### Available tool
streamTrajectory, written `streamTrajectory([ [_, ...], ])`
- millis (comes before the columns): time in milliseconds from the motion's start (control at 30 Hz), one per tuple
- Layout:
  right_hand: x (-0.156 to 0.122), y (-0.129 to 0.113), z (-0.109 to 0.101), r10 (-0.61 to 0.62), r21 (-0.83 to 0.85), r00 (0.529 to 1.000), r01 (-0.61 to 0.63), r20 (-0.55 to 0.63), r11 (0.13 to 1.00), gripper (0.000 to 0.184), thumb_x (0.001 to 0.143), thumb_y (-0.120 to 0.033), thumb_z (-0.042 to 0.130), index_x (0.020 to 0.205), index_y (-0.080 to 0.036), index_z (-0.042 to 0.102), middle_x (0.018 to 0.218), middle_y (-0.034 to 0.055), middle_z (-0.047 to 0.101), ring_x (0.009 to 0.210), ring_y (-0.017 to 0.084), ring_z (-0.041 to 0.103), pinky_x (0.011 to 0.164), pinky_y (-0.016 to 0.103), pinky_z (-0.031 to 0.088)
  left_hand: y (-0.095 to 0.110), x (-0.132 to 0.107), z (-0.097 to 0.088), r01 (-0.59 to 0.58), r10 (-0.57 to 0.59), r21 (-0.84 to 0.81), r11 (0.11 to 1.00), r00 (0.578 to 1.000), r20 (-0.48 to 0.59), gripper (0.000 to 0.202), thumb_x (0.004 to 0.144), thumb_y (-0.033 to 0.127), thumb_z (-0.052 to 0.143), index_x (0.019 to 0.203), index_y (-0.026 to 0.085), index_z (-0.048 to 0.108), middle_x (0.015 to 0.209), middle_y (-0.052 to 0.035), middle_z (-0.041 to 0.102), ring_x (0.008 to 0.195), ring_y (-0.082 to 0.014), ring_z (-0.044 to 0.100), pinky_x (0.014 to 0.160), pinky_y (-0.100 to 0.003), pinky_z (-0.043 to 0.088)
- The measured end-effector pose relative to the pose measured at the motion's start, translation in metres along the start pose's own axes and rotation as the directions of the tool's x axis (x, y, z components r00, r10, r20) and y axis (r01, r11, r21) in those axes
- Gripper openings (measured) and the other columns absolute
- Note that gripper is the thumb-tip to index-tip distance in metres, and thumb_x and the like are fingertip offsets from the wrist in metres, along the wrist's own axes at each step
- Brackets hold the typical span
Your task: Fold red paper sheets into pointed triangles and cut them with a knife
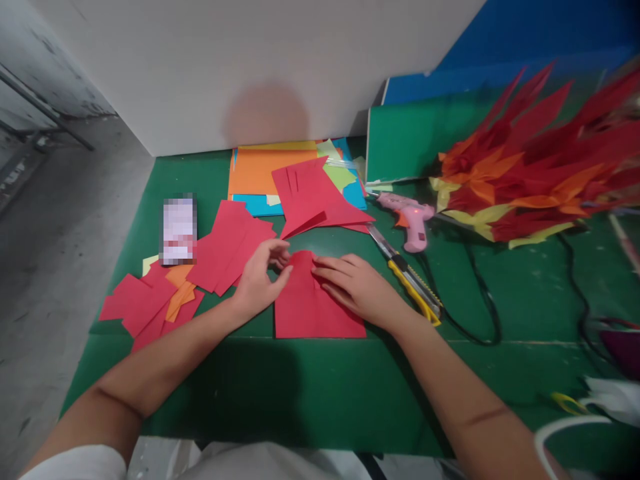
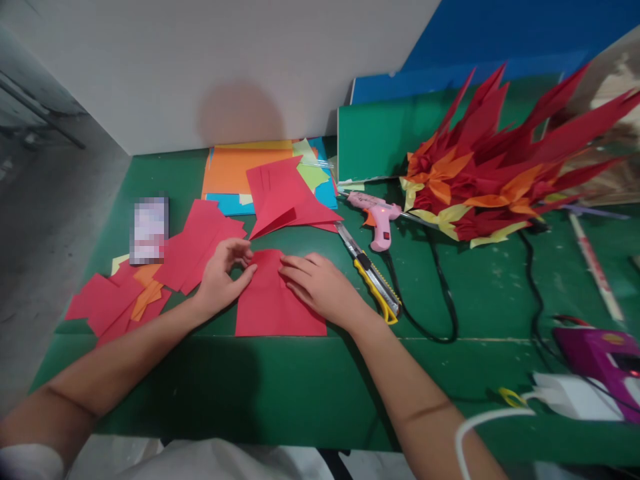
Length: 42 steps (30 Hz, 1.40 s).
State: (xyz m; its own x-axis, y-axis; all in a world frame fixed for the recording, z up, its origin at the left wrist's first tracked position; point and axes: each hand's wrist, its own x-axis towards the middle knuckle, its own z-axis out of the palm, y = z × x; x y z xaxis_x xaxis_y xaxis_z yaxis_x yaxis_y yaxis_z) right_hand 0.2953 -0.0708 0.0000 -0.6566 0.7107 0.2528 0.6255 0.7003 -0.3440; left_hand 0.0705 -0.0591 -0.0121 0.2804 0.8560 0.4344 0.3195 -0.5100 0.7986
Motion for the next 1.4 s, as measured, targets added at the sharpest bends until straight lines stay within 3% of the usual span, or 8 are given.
streamTrajectory([
  [67,0.0001,-0.0003,-0.0003,0.011,0.002,1.0,-0.011,0.001,1.0,0.027,0.094,-0.02,0.046,0.113,-0.019,0.065,0.126,0.0095,0.064,0.094,0.022,0.06,0.082,0.041,0.051,0.0032,0.0017,-0.0026,-0.136,0.124,0.115,0.984,0.987,0.105,0.015,0.089,0.012,0.051,0.1,0.019,0.056,0.089,-0.0039,0.062,0.083,-0.0137,0.062,0.075,-0.03,0.053],
  [167,0.0,-0.0008,-0.0007,0.02,0.013,1.0,-0.02,-0.005,1.0,0.026,0.094,-0.02,0.046,0.112,-0.019,0.065,0.126,0.0093,0.064,0.093,0.022,0.059,0.082,0.04,0.051,0.0062,0.0032,-0.0056,-0.293,0.232,0.233,0.927,0.939,0.255,0.014,0.093,0.015,0.048,0.091,0.018,0.062,0.093,-0.0062,0.068,0.089,-0.0161,0.063,0.081,-0.034,0.053],
  [367,-0.0008,-0.0001,-0.0003,0.035,0.019,0.999,-0.034,-0.005,0.999,0.024,0.093,-0.02,0.048,0.11,-0.019,0.065,0.126,0.0092,0.064,0.09,0.022,0.059,0.082,0.041,0.051,0.0048,0.0041,-0.0069,-0.409,0.262,0.264,0.873,0.852,0.453,0.024,0.097,0.02,0.042,0.092,0.017,0.066,0.105,-0.0076,0.07,0.099,-0.0179,0.064,0.091,-0.038,0.053],
  [667,-0.0016,0.0017,0.002,0.031,0.018,1.0,-0.031,-0.004,0.999,0.023,0.093,-0.02,0.049,0.108,-0.021,0.066,0.126,0.0085,0.064,0.09,0.022,0.06,0.081,0.041,0.052,0.0033,0.003,-0.0049,-0.464,0.293,0.269,0.844,0.819,0.494,0.028,0.097,0.02,0.041,0.099,0.017,0.069,0.108,-0.0077,0.071,0.102,-0.0186,0.064,0.094,-0.038,0.054],
  [933,-0.0013,0.0018,0.0034,-0.037,-0.002,0.996,0.037,-0.087,0.999,0.022,0.094,-0.021,0.048,0.103,-0.02,0.069,0.115,0.0089,0.069,0.092,0.021,0.063,0.081,0.04,0.054,0.0052,0.0046,-0.0061,-0.505,0.306,0.288,0.814,0.793,0.526,0.027,0.096,0.02,0.042,0.099,0.015,0.069,0.106,-0.0092,0.07,0.102,-0.0194,0.063,0.093,-0.038,0.053],
  [1200,-0.001,0.0014,0.0037,-0.061,-0.006,0.993,0.061,-0.102,0.998,0.023,0.095,-0.02,0.047,0.102,-0.02,0.069,0.113,0.009,0.07,0.094,0.02,0.064,0.083,0.039,0.054,0.0053,0.003,-0.0055,-0.523,0.308,0.329,0.787,0.794,0.524,0.023,0.095,0.019,0.045,0.1,0.015,0.067,0.107,-0.0083,0.069,0.1,-0.0202,0.062,0.091,-0.038,0.051],
  [1400,-0.003,0.0041,0.0047,-0.149,-0.092,0.98,0.138,-0.134,0.986,0.027,0.097,-0.022,0.045,0.094,-0.018,0.071,0.106,0.0068,0.072,0.085,0.017,0.063,0.077,0.034,0.052,0.0037,0.0026,-0.0043,-0.513,0.306,0.33,0.793,0.803,0.512,0.021,0.095,0.02,0.047,0.098,0.014,0.067,0.104,-0.008,0.069,0.1,-0.0196,0.061,0.092,-0.037,0.049],
])
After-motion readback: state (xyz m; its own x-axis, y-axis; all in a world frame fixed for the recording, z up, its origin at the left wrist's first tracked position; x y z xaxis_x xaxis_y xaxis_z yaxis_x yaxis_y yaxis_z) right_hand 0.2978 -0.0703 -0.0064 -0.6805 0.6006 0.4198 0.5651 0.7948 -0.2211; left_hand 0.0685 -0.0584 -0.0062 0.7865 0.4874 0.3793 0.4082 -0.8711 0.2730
